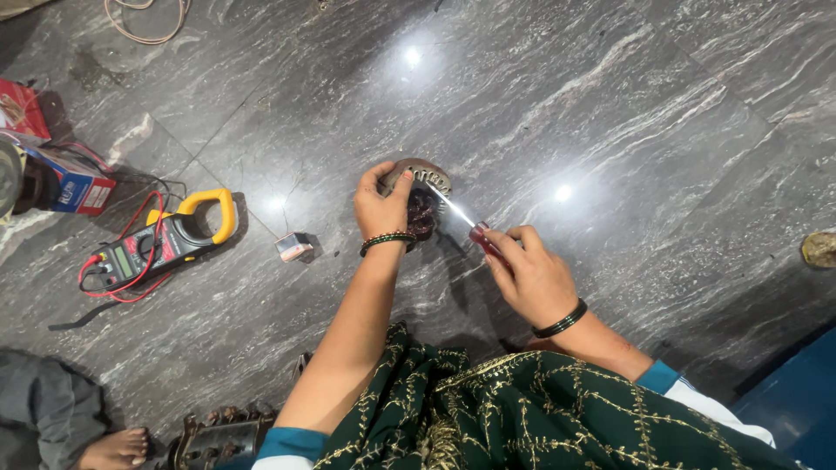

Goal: The person scrapes dark residue from the slots of a motor stator using a screwdriver and then uses pliers to pull out debris. The person works on the stator while sitting on the floor.

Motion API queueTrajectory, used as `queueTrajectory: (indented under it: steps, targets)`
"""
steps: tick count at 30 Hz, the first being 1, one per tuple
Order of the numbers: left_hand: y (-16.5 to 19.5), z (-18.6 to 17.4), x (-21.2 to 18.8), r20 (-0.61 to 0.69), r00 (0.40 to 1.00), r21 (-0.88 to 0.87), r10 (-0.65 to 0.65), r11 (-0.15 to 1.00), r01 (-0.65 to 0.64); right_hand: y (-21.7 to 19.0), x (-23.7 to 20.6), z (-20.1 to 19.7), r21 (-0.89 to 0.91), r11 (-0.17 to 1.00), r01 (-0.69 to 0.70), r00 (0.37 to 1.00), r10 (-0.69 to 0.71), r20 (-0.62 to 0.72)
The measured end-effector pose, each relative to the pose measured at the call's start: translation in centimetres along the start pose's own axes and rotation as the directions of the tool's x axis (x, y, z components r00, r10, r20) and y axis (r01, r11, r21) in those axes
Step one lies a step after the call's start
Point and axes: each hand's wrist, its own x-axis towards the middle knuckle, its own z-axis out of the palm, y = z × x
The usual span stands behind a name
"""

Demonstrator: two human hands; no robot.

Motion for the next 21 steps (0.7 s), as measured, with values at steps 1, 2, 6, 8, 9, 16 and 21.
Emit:
queueTrajectory:
  steps: [1, 2, 6, 8, 9, 16, 21]
  targets:
    - [0.1, 0.1, 0.0, -0.002, 1.000, -0.005, -0.006, 1.000, 0.006, -0.1, 0.0, -0.2, 0.016, 1.000, 0.000, 1.000, 0.001, -0.014]
    - [0.2, 0.1, 0.0, -0.006, 1.000, -0.012, -0.009, 1.000, 0.009, -0.2, 0.1, -0.3, 0.031, 1.000, 0.003, 1.000, -0.003, -0.029]
    - [0.5, 0.0, 0.1, 0.048, 0.996, -0.111, -0.078, 0.990, 0.083, -0.6, 0.8, -0.8, 0.056, 0.998, 0.001, 1.000, 0.000, -0.009]
    - [0.6, -0.1, 0.2, 0.047, 0.995, -0.112, -0.082, 0.990, 0.087, -0.8, 1.3, -0.9, 0.073, 0.997, 0.001, 1.000, -0.002, 0.010]
    - [0.6, -0.2, 0.2, 0.046, 0.995, -0.112, -0.085, 0.990, 0.089, -0.8, 1.5, -1.0, 0.062, 0.998, 0.007, 1.000, -0.008, 0.012]
    - [0.1, -0.4, 0.2, 0.067, 0.995, -0.125, -0.075, 0.989, 0.083, -0.9, 2.7, -1.3, 0.011, 0.999, 0.050, 0.998, -0.051, 0.032]
    - [-0.3, -0.4, 0.1, 0.094, 0.992, -0.196, -0.083, 0.975, 0.100, -0.6, 2.7, -1.7, 0.000, 0.996, 0.084, 0.996, -0.084, 0.014]
